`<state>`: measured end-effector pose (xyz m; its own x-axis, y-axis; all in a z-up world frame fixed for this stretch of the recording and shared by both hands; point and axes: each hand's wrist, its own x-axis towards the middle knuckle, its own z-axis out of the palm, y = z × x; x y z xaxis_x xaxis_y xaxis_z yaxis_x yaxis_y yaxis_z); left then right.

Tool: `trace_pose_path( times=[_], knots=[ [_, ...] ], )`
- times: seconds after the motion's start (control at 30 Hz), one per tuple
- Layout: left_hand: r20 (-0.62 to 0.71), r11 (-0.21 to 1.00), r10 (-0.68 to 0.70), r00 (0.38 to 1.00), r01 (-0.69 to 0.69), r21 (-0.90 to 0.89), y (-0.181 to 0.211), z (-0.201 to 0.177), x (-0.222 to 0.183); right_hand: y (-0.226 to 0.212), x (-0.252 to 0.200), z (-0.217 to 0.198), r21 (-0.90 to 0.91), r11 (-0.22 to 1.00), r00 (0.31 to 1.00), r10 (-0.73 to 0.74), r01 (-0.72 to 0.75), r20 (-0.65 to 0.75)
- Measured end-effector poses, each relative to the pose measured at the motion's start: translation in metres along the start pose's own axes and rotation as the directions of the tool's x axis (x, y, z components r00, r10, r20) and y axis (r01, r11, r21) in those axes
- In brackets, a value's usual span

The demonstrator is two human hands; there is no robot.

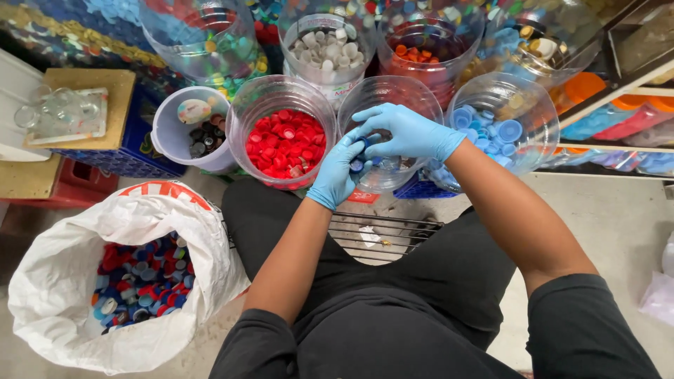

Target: The person sits on the floor and sorts mixed plastic bottle caps from a large white sack into clear plastic containers by color. They pick caps from the sack, separate them by hand, and place them into corresponding containers for red, blue, white, and other colors.

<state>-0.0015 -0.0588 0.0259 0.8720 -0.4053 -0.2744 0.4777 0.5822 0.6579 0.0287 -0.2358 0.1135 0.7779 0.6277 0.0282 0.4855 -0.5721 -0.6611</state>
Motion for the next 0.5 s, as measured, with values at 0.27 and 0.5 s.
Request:
trace_pose_path(
  times=[0.27,0.5],
  knots=[
    [-0.063,0.973,-0.163,0.985,0.149,-0.177,0.014,0.020,-0.001,0.030,-0.010,-0.023,-0.131,0.990,0.961,0.021,-0.060,-0.277],
    [0.015,0.971,-0.056,0.998,0.058,-0.233,-0.007,-0.008,0.019,0.030,-0.014,0.014,-0.227,0.959,0.931,-0.230,0.168,-0.284]
  ],
)
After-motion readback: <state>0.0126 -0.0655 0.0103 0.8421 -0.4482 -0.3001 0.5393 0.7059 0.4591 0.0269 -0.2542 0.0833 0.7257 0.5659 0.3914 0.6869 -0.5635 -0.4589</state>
